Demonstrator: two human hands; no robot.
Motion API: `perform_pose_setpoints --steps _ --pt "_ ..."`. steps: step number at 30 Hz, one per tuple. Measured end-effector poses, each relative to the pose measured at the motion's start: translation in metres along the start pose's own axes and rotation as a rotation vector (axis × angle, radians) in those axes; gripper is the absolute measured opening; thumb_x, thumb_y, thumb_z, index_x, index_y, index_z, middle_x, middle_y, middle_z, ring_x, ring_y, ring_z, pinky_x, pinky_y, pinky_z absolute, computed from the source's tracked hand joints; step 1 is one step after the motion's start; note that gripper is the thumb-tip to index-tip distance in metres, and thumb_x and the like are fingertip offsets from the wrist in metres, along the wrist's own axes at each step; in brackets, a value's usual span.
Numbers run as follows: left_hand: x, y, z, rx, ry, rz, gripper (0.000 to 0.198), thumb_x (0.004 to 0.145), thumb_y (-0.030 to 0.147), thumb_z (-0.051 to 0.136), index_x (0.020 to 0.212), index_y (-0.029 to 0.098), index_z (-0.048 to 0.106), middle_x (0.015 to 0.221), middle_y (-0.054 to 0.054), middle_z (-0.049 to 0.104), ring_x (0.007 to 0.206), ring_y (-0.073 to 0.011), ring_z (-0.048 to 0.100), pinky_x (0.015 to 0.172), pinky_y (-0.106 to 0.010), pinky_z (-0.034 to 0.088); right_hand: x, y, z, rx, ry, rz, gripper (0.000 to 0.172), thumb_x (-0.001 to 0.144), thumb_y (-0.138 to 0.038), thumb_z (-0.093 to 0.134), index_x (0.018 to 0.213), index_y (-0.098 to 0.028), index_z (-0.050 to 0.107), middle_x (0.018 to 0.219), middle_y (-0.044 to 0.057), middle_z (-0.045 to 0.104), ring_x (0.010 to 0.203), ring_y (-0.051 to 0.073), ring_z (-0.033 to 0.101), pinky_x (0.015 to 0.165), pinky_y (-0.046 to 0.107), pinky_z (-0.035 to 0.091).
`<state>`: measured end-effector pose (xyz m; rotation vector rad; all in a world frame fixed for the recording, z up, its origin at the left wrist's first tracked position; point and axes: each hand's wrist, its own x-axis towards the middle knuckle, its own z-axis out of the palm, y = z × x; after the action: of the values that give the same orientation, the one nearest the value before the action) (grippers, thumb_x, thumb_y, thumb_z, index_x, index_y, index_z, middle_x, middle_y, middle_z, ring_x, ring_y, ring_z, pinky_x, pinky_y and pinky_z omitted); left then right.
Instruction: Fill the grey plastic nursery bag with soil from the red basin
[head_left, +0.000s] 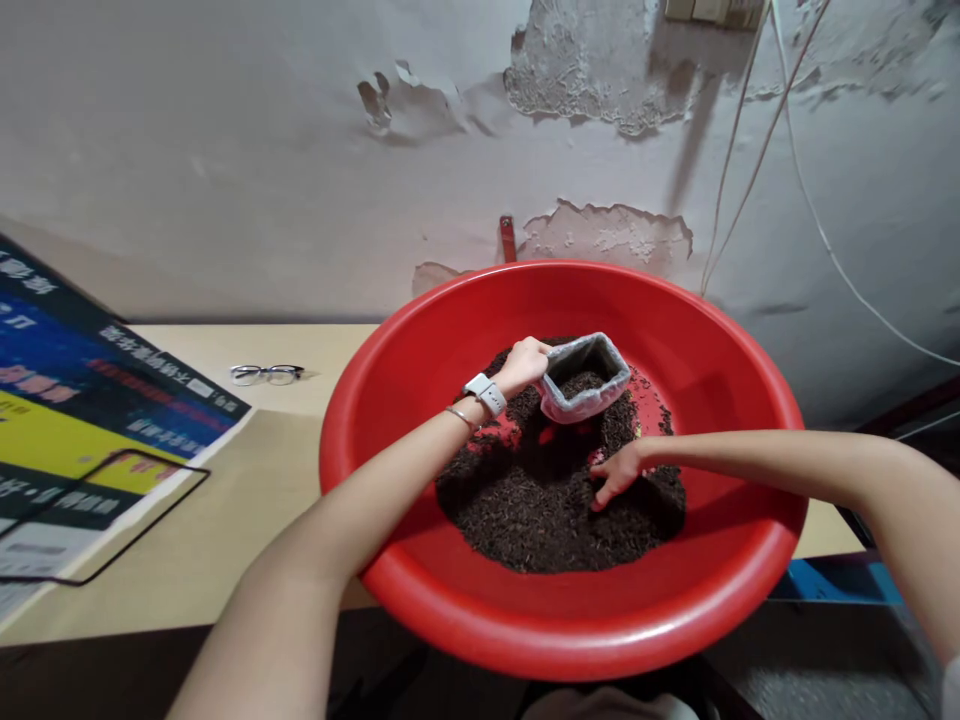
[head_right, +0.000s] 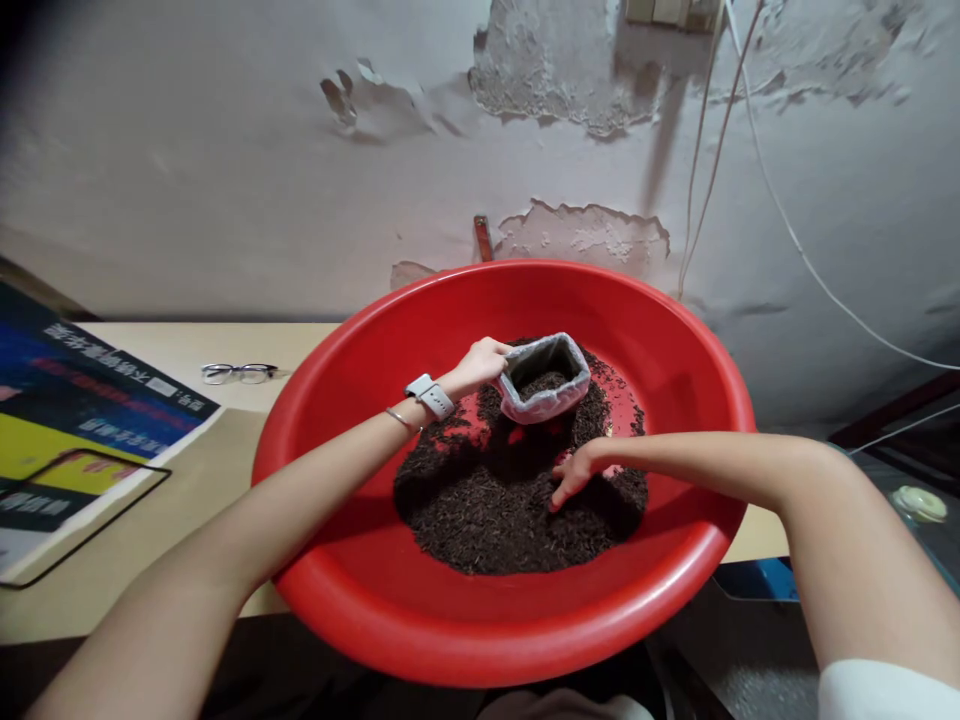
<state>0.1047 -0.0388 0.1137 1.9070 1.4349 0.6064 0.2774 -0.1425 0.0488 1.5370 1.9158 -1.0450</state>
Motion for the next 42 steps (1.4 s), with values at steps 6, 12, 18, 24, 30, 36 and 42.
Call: perform_pose_setpoints --steps 6,12,18,24,30,36,42 --pt "0.000 0.004 -0.004 0.364 -0.106 0.180 0.044 0.072 0.006 0.044 0.103 0.014 0.073 0.081 -0.005 0.072 0.077 -0.0187 0.066 0.068 -0.021 0.047 -0.004 0.022 -0.050 0.003 -0.167 -0.008 0.056 0.077 -0.058 0.059 0.117 -0.020 0.056 0.105 0.007 0.055 0.087 0.022 0.056 0.061 0.033 0.054" --pt "0.001 0.002 -0.007 0.569 -0.086 0.195 0.043 0.084 0.019 0.039 0.121 0.020 0.062 0.106 -0.009 0.071 0.087 -0.0225 0.066 0.079 -0.028 0.048 0.019 0.041 -0.037 0.036 -0.122 0.014 0.060 0.077 -0.062 0.058 0.116 -0.017 0.056 0.102 0.009 0.057 0.087 0.023 0.059 0.061 0.033 0.054" --pt "0.002 -0.003 -0.006 0.526 -0.147 0.337 0.042 0.089 0.021 0.033 0.122 0.021 0.058 0.103 -0.007 0.072 0.088 -0.0211 0.067 0.080 -0.028 0.048 0.023 0.013 -0.005 -0.077 -0.201 -0.206 0.090 0.067 -0.068 0.065 0.140 -0.020 0.042 0.130 0.013 0.053 0.111 0.030 0.056 0.072 0.034 0.054" --pt "-0.003 -0.003 0.007 0.457 -0.127 0.484 0.037 0.088 0.022 0.034 0.112 0.025 0.062 0.110 -0.003 0.071 0.100 -0.0211 0.065 0.088 -0.028 0.047 0.020 0.005 0.004 -0.213 -0.233 -0.236 0.093 0.073 -0.056 0.067 0.148 -0.013 0.034 0.142 0.016 0.047 0.123 0.032 0.051 0.088 0.036 0.050" --pt "-0.002 -0.007 0.012 0.356 -0.027 0.333 0.037 0.087 0.020 0.032 0.110 0.021 0.060 0.101 -0.006 0.071 0.088 -0.0219 0.066 0.081 -0.031 0.048 0.027 0.007 0.012 -0.230 -0.098 -0.261 0.067 0.076 -0.043 0.068 0.136 -0.016 0.053 0.132 0.013 0.058 0.120 0.031 0.055 0.093 0.036 0.047" --pt "0.005 -0.013 0.012 0.337 -0.024 0.286 0.033 0.088 0.025 0.031 0.109 0.020 0.057 0.085 -0.006 0.069 0.078 -0.0220 0.064 0.073 -0.031 0.046 0.002 -0.016 -0.007 -0.359 -0.044 -0.396 0.059 0.080 -0.041 0.065 0.133 -0.016 0.056 0.118 0.014 0.066 0.109 0.029 0.061 0.086 0.035 0.047" --pt "0.010 -0.017 0.013 0.325 -0.035 0.300 0.030 0.089 0.027 0.031 0.104 0.021 0.055 0.086 -0.005 0.067 0.078 -0.0218 0.064 0.073 -0.031 0.045 -0.045 -0.035 -0.050 -0.396 0.173 -0.533 0.047 0.085 -0.034 0.060 0.128 -0.016 0.057 0.099 0.010 0.068 0.085 0.023 0.063 0.075 0.029 0.044"
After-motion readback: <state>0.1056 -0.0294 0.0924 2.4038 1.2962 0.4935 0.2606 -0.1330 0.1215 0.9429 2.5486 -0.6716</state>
